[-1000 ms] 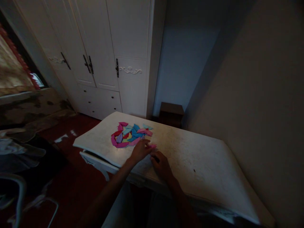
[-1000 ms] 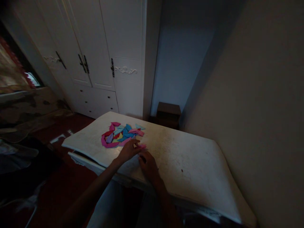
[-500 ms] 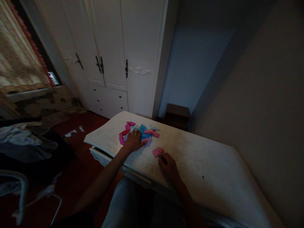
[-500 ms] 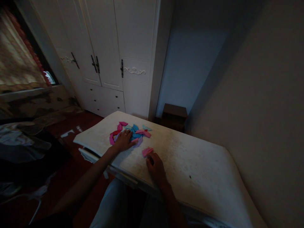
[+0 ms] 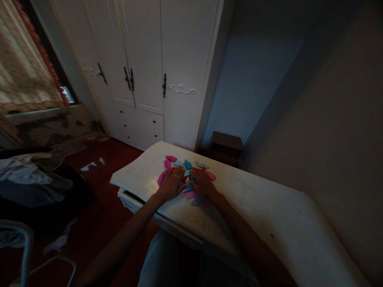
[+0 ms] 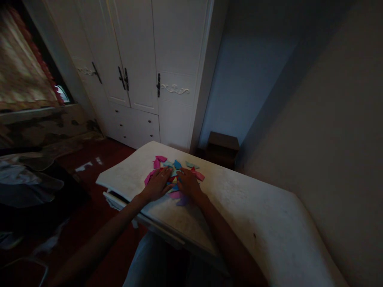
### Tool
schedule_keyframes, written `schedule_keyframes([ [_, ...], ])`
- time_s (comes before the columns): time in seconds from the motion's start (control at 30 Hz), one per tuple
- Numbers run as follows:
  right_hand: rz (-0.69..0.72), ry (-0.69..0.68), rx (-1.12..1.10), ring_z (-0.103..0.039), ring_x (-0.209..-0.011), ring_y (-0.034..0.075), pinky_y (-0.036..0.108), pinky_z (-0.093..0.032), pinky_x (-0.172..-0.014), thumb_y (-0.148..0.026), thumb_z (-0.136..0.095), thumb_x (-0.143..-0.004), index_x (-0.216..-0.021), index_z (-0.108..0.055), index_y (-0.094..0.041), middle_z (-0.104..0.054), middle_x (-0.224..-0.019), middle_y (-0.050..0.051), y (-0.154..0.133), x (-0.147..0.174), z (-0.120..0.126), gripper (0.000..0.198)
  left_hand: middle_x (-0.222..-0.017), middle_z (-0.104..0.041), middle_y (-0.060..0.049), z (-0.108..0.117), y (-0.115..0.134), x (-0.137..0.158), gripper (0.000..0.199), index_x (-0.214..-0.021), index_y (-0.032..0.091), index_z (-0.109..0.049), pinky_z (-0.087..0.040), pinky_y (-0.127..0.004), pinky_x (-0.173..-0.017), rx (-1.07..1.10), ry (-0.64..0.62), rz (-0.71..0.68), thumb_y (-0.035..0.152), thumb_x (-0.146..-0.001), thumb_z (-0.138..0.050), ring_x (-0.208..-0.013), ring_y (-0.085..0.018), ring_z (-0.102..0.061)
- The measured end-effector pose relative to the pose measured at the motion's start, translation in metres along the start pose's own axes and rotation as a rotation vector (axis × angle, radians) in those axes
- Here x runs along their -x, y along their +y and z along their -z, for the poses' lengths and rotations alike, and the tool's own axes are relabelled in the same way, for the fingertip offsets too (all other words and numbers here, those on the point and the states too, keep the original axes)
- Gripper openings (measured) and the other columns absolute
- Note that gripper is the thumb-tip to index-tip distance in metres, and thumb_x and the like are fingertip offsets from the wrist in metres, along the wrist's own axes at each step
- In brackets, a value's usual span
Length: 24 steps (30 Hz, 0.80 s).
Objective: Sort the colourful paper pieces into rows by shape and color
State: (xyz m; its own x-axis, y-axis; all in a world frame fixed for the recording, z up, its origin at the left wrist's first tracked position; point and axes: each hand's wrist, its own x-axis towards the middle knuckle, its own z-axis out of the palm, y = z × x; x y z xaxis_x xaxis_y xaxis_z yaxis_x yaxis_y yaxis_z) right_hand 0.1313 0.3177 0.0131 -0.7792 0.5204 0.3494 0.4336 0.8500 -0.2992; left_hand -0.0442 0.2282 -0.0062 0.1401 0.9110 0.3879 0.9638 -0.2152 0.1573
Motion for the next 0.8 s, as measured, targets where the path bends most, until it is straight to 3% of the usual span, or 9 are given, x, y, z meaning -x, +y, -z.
schedule_keyframes([
  [0.1,0.052,-0.147,0.053,-0.048,-0.125,0.025,0.042,-0.035,-0.106,-0.021,-0.059,-0.084,-0.123,-0.059,-0.014,-0.054,-0.133,0.015,0.023,-0.023,-0.010,0.040,-0.142,-0.047,-0.014,0.004,-0.023,0.005,0.054,-0.139,0.015,-0.043,-0.022,-0.046,-0.115,0.002,-0.034,-0.018,0.046,-0.094,-0.041,-0.137,-0.025,-0.035],
  [0.2,0.028,-0.205,0.096,-0.050,-0.124,0.024,0.041,-0.036,-0.104,-0.028,-0.053,-0.090,-0.125,-0.059,-0.015,-0.055,-0.134,0.015,0.042,-0.031,-0.013,0.037,-0.141,-0.048,-0.016,0.008,-0.044,0.009,0.049,-0.133,0.014,-0.050,-0.026,-0.047,-0.114,-0.030,-0.052,0.052,0.043,-0.095,-0.041,-0.134,-0.026,-0.040],
  [0.3,-0.080,-0.205,0.151,-0.049,-0.125,0.025,0.040,-0.037,-0.104,-0.029,-0.049,-0.092,-0.129,-0.055,-0.014,-0.052,-0.136,0.016,0.053,-0.027,-0.010,0.040,-0.139,-0.050,-0.017,0.010,-0.058,0.010,0.049,-0.132,0.013,-0.051,-0.027,-0.048,-0.113,-0.036,-0.023,0.125,0.042,-0.094,-0.041,-0.131,-0.028,-0.044],
  [0.4,-0.207,-0.199,0.222,-0.050,-0.124,0.029,0.045,-0.038,-0.102,-0.030,-0.049,-0.092,-0.130,-0.053,-0.010,-0.052,-0.135,0.021,0.054,-0.014,-0.004,0.043,-0.140,-0.049,-0.017,0.014,-0.062,0.010,0.052,-0.136,0.012,-0.046,-0.025,-0.047,-0.115,-0.011,0.019,0.090,0.043,-0.094,-0.041,-0.134,-0.027,-0.041],
  [0.6,-0.197,-0.179,0.209,-0.049,-0.125,0.030,0.047,-0.034,-0.106,-0.028,-0.057,-0.087,-0.129,-0.053,-0.013,-0.054,-0.133,0.020,0.034,0.016,0.001,0.045,-0.144,-0.046,-0.014,0.020,-0.030,0.016,0.050,-0.139,0.016,-0.042,-0.024,-0.048,-0.116,0.151,0.032,-0.060,0.041,-0.095,-0.042,-0.139,-0.025,-0.032],
  [0.7,-0.083,-0.180,0.067,-0.049,-0.125,0.027,0.043,-0.035,-0.106,-0.028,-0.059,-0.085,-0.129,-0.053,-0.017,-0.054,-0.134,0.015,0.021,0.016,-0.001,0.046,-0.145,-0.044,-0.014,0.016,-0.003,0.019,0.055,-0.140,0.017,-0.039,-0.027,-0.047,-0.114,0.215,-0.058,-0.131,0.045,-0.093,-0.047,-0.140,-0.025,-0.032],
  [0.8,0.068,-0.258,-0.060,-0.052,-0.122,0.023,0.039,-0.038,-0.104,-0.028,-0.058,-0.086,-0.125,-0.056,-0.019,-0.058,-0.130,0.011,0.013,0.004,-0.005,0.040,-0.143,-0.045,-0.017,0.009,0.013,0.023,0.059,-0.139,0.014,-0.040,-0.028,-0.048,-0.113,0.226,-0.116,-0.112,0.043,-0.090,-0.052,-0.138,-0.027,-0.034],
])
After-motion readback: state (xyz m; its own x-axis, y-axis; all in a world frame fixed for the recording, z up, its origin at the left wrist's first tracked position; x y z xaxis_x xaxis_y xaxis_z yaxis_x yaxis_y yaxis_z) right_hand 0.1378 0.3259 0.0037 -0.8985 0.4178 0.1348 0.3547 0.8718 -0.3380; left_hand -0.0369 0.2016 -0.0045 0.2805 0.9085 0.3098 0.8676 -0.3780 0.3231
